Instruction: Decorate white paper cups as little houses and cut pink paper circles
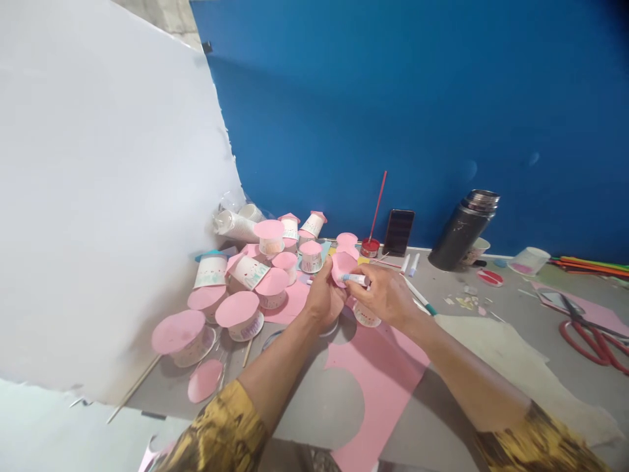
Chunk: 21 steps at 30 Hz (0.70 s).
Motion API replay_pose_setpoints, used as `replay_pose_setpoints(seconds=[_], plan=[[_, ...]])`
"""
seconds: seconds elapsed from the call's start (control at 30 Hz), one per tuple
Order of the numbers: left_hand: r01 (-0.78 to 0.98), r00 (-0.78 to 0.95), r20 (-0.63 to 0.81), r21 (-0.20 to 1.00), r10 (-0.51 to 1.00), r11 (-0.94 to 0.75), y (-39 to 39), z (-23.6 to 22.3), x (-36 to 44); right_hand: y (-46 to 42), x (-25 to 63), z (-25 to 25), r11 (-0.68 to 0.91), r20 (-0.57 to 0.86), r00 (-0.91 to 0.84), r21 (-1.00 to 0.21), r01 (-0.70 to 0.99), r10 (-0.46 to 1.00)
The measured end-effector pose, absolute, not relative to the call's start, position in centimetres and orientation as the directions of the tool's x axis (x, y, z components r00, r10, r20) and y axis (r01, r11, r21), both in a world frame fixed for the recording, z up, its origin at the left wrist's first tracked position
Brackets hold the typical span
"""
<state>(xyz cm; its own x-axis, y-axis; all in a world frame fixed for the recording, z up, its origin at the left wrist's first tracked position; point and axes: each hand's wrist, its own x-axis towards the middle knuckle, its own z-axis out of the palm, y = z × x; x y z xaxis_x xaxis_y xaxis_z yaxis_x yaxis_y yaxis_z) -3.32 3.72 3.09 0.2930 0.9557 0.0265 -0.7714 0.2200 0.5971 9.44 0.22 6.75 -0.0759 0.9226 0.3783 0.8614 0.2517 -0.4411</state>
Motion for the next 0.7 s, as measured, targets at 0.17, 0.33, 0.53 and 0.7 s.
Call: replay_pose_setpoints(seconds=[0.17, 0.33, 0.53, 0.7], plan=[[-0.733, 0.263, -0.034, 0.643, 0.964, 0.223, 3.7, 2.5, -3.2, 0.4, 9.4, 6.6, 0.258, 0.346, -0.116, -0.398, 0.880, 0.931], [-0.681, 0.248, 0.035, 0.718, 0.968, 0.148, 3.4, 2.1, -2.9, 0.4, 9.6, 7.1, 0.257, 0.347, -0.149, -0.290, 0.922, 0.926], [-0.663, 0.205, -0.009, 0.734, 0.979, 0.146, 3.7, 2.5, -3.3, 0.2, 10.0, 8.0, 0.213, 0.264, -0.150, -0.233, 0.949, 0.953], [-0.698, 0.293, -0.034, 0.676, 0.956, 0.238, 3.8, 2.9, -3.6, 0.0, 9.9, 7.8, 0.222, 0.356, -0.076, -0.390, 0.894, 0.931]])
